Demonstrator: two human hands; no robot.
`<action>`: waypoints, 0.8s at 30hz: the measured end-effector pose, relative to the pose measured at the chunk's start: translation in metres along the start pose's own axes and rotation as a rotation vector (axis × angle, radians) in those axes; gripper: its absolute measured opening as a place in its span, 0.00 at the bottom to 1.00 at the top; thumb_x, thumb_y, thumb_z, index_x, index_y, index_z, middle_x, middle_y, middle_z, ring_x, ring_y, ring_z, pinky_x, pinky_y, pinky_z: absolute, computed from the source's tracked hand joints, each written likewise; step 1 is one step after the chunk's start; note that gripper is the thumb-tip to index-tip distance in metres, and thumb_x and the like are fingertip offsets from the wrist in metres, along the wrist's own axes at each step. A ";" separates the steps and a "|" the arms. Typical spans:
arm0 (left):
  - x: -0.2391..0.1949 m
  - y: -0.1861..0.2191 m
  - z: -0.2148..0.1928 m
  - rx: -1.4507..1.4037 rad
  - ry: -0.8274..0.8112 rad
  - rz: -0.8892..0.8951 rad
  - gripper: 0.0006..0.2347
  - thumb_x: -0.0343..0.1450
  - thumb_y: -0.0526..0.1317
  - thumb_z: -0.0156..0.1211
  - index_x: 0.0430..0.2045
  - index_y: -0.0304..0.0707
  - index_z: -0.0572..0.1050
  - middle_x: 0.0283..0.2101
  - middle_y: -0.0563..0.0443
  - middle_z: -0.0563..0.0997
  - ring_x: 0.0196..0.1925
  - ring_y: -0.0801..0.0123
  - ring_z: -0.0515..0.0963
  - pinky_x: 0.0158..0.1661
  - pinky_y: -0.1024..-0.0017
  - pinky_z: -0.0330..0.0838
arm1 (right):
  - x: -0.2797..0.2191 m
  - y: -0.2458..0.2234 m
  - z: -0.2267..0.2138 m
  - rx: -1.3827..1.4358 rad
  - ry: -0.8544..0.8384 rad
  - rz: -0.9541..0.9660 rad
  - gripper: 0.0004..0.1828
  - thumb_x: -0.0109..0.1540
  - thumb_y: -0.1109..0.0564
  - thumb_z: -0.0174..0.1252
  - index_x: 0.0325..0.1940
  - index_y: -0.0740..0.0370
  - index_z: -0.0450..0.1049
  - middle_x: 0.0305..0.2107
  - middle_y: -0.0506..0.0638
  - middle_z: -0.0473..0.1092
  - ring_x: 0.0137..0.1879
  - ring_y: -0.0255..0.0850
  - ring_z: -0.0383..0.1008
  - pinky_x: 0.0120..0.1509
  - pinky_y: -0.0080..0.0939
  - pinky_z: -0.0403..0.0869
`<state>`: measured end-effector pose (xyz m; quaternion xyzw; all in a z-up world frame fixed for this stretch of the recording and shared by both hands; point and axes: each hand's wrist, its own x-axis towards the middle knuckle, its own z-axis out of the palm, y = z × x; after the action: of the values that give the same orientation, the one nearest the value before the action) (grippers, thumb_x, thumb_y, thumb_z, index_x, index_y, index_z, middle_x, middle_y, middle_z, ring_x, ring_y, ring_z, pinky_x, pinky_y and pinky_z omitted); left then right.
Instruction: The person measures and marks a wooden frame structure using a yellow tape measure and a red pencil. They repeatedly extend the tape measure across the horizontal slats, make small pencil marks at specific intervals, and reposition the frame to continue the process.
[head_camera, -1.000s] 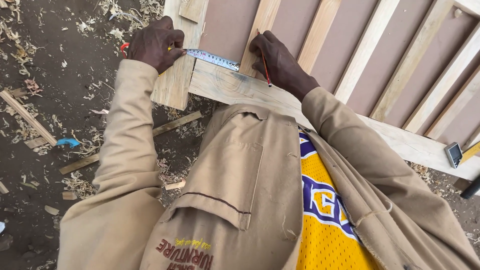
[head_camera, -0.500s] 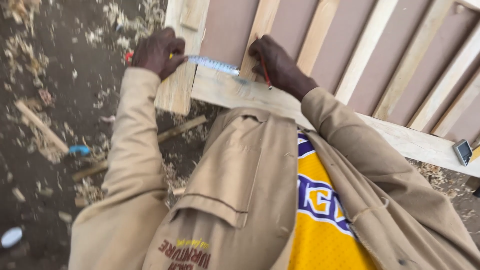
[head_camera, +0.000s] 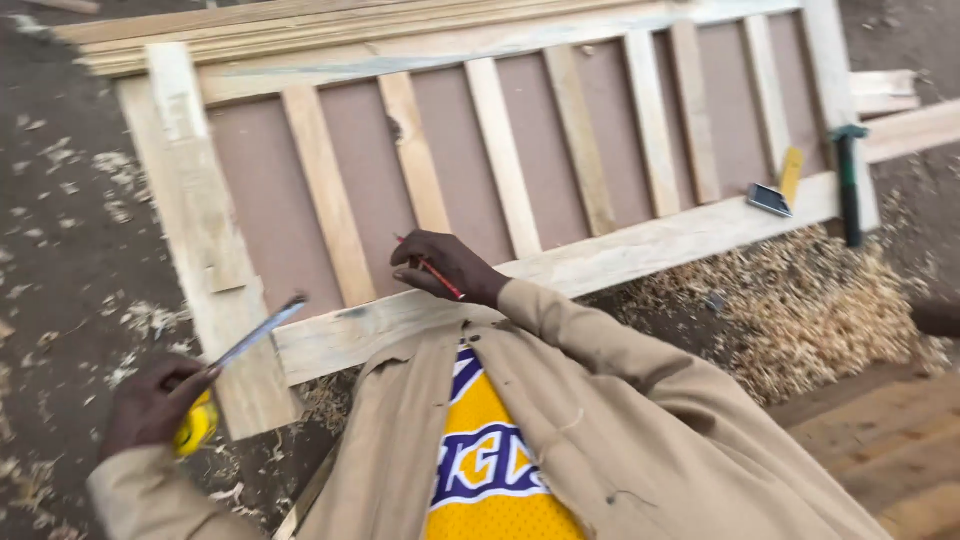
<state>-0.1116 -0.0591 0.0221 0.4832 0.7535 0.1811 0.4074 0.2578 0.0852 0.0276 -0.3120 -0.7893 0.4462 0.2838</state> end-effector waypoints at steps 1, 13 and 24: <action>-0.012 0.016 0.001 -0.004 -0.011 0.010 0.08 0.62 0.39 0.60 0.24 0.33 0.77 0.27 0.47 0.76 0.29 0.65 0.72 0.30 0.71 0.61 | -0.013 -0.014 -0.011 -0.011 0.007 0.008 0.08 0.59 0.53 0.53 0.37 0.59 0.69 0.28 0.49 0.68 0.33 0.41 0.68 0.44 0.37 0.67; 0.017 0.146 0.150 -0.491 -0.419 0.213 0.02 0.57 0.30 0.64 0.15 0.29 0.77 0.21 0.48 0.77 0.26 0.71 0.73 0.29 0.77 0.67 | -0.078 -0.066 -0.047 0.319 0.074 0.527 0.27 0.50 0.50 0.60 0.53 0.56 0.67 0.43 0.48 0.70 0.44 0.34 0.69 0.50 0.32 0.68; 0.025 0.224 0.216 0.056 -0.712 0.320 0.09 0.61 0.46 0.55 0.14 0.44 0.71 0.19 0.55 0.74 0.25 0.75 0.70 0.31 0.76 0.62 | -0.150 -0.033 -0.053 0.881 1.097 0.529 0.11 0.59 0.53 0.54 0.33 0.64 0.73 0.14 0.51 0.67 0.15 0.32 0.63 0.18 0.26 0.63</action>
<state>0.1842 0.0414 0.0306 0.6380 0.4847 0.0427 0.5968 0.3852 -0.0125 0.0547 -0.5265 -0.1817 0.5545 0.6183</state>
